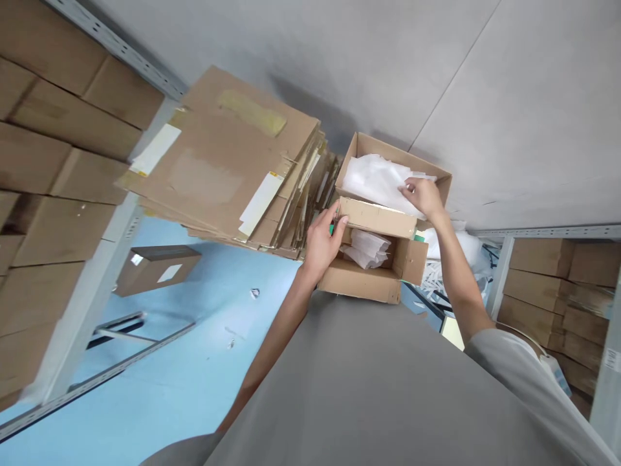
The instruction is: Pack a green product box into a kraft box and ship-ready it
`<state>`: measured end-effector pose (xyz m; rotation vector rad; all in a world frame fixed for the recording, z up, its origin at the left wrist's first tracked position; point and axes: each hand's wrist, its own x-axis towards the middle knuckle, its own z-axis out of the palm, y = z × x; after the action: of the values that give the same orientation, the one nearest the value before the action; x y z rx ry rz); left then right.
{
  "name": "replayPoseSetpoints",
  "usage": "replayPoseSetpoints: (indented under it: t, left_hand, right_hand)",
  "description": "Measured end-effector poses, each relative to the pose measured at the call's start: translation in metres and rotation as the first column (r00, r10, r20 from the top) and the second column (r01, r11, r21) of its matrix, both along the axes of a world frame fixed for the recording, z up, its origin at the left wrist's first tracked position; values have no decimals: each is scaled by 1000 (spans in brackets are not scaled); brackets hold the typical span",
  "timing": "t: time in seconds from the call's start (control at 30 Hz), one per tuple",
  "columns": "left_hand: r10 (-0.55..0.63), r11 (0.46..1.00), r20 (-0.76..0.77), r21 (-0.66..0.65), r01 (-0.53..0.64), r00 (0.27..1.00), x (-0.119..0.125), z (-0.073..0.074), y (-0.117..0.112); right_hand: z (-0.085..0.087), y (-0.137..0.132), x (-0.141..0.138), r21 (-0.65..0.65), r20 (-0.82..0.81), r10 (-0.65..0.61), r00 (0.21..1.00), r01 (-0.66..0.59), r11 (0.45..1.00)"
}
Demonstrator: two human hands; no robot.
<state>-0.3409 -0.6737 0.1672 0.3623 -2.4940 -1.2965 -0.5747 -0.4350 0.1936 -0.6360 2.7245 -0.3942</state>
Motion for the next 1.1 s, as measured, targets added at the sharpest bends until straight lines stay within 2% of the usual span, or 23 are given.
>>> replayPoseSetpoints:
  t: [0.07, 0.17, 0.23, 0.27, 0.33, 0.4, 0.47, 0.53, 0.63, 0.7, 0.73, 0.8, 0.87, 0.97, 1.1]
  left_hand:
    - [-4, 1000, 1, 4, 4, 1000, 0, 0, 0]
    - [-7, 1000, -17, 15, 7, 1000, 0, -1, 0]
    - [-10, 999, -25, 30, 11, 1000, 0, -2, 0]
    - [-11, 999, -25, 40, 12, 1000, 0, -2, 0]
    - [-10, 998, -15, 65, 11, 1000, 0, -3, 0]
    - [-8, 996, -2, 86, 8, 1000, 0, -3, 0]
    - [-4, 996, 9, 91, 3, 1000, 0, -3, -1]
    - [-1, 996, 13, 87, 0, 1000, 0, -3, -1]
    - [-5, 995, 8, 104, 4, 1000, 0, -4, -2]
    - [-2, 993, 8, 119, 1, 1000, 0, -5, -2]
    - [3, 992, 11, 123, -4, 1000, 0, -6, -1]
    - [17, 992, 18, 127, -20, 1000, -1, -8, -1]
    - [31, 990, 21, 135, -34, 999, -2, -9, -1]
    - [46, 988, 25, 144, -49, 999, -3, -9, -1]
    - [75, 988, 43, 133, -80, 996, -4, -10, -2]
  right_hand:
    - [44, 12, 21, -207, -100, -45, 994, 24, 978]
    - [114, 23, 75, -434, -208, -68, 976, -29, 901]
    - [146, 21, 117, -500, -272, 0, 962, -141, 854]
    - [154, 16, 135, -492, -288, 79, 954, -218, 843]
    - [152, -1, 164, -343, -199, 265, 944, -320, 883]
    - [135, -22, 179, -96, -8, 374, 927, -373, 923]
    - [116, -38, 186, 105, 170, 382, 908, -402, 909]
    - [104, -41, 190, 166, 246, 344, 906, -389, 906]
    - [102, -16, 198, 65, 156, 211, 965, -223, 973]
    - [104, 11, 204, -26, 22, 15, 1000, -15, 1000]
    - [104, 25, 207, -68, -43, -105, 994, 102, 992]
    - [98, 48, 212, -137, -121, -318, 940, 301, 944]
    - [88, 63, 217, -184, -113, -439, 892, 415, 891]
    - [72, 69, 222, -207, 7, -476, 879, 467, 860]
    - [60, 66, 221, -230, 178, -443, 879, 475, 850]
